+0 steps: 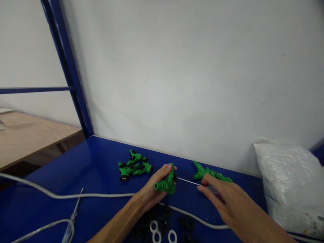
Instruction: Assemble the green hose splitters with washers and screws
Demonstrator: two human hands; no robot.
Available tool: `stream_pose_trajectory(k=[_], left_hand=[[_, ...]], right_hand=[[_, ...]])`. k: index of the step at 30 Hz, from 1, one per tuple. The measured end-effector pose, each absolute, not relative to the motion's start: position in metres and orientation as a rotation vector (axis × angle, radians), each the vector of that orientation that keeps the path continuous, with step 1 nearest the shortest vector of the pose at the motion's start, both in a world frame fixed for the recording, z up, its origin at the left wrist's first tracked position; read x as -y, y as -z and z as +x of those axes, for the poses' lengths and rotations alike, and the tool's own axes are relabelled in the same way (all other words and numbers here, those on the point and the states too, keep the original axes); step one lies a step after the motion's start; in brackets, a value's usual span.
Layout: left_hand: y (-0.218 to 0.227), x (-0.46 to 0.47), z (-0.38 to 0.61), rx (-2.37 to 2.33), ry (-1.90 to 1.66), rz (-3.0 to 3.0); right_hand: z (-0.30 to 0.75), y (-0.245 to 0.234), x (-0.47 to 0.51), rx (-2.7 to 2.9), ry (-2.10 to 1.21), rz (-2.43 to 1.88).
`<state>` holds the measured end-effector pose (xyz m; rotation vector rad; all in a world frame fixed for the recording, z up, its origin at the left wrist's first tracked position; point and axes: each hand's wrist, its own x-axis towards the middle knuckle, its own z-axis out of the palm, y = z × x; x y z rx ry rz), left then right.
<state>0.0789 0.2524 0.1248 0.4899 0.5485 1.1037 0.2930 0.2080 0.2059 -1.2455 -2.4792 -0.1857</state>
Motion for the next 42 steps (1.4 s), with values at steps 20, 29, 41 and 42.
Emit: stream_pose_trajectory(k=[20,29,41,42], left_hand=[[-0.119,-0.258,0.067,-0.443,-0.755,0.35],[-0.122,-0.26,0.061,-0.372,-0.775,0.321],[-0.132,-0.259,0.064,-0.492,-0.736,0.414],[-0.132,-0.26,0.065,-0.504,-0.73,0.422]], right_hand=[[0.257,-0.252,-0.193,2.704,0.907,-0.633],[0.279,-0.236,-0.2,2.638,0.748,-0.805],[0.261,-0.25,-0.181,2.912,1.12,-0.813],[0.262,-0.25,-0.18,2.925,1.113,-0.83]])
